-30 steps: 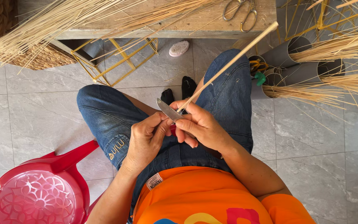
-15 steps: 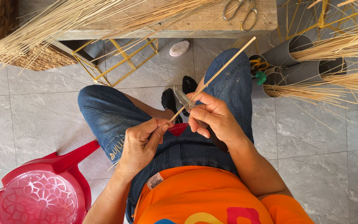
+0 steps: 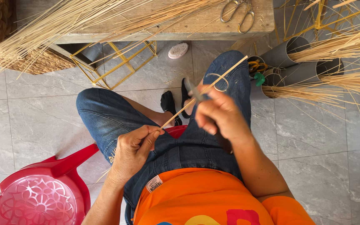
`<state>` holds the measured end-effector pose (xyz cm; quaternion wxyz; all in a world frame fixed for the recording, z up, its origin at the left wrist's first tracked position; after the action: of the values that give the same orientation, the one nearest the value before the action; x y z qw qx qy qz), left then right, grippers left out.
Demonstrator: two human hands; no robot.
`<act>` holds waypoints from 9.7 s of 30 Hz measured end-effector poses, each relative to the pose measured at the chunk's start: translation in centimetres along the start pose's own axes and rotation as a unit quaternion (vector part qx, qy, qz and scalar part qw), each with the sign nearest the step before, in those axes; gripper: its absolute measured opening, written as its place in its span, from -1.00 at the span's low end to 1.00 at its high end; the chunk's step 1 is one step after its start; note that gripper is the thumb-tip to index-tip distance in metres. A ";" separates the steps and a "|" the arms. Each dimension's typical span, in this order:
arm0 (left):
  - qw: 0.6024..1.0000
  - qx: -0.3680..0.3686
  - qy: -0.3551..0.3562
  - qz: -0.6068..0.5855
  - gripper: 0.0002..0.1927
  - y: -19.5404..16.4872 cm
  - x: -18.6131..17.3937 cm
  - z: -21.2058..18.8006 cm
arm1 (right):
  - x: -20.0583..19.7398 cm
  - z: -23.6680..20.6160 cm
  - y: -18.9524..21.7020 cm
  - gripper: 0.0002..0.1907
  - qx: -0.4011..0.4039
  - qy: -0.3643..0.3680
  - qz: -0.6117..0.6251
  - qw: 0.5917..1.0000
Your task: The person sits on a red plastic chair and uses a small knife to shave thin bamboo strips one at a time. They hold each strip with the left hand and draw the knife along its length with the right hand, producing fine shavings. The person repeatedly picks new strips from a pile on a wooden table and continues the shaving process.
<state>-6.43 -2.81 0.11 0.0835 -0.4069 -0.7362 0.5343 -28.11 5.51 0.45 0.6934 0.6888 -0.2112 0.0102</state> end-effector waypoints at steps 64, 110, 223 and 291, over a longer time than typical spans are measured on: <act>0.990 0.119 -0.034 0.063 -0.87 -3.0 0.3 -0.9 | -2.4 0.2 -0.9 -0.71 0.021 0.022 0.033 0.999; 0.998 0.021 -0.065 -0.009 -0.85 -0.3 -0.2 1.2 | -10.8 0.0 -0.4 -0.62 -0.040 -0.134 -0.019 0.990; 0.997 0.019 0.044 0.054 -0.82 -3.0 1.2 0.3 | 0.0 -0.8 -0.6 -0.69 0.008 0.042 0.014 0.999; 0.980 -0.098 0.163 -0.056 -0.72 4.6 0.2 -0.3 | -6.4 -0.5 -0.5 -0.63 -0.048 -0.097 -0.025 0.994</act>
<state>-4.06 -2.01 -3.74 0.1925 -0.4527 -0.7830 0.3807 -33.65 7.77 -2.02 0.7021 0.6576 -0.2601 -0.0838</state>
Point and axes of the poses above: each hand's wrist, its own z-axis towards the middle knuckle, its own x-axis out of the palm, y = z × x, the point moved 7 cm from there along z, towards the middle knuckle, and after that the axes turned 15 degrees about -x, right-handed, at the moved point
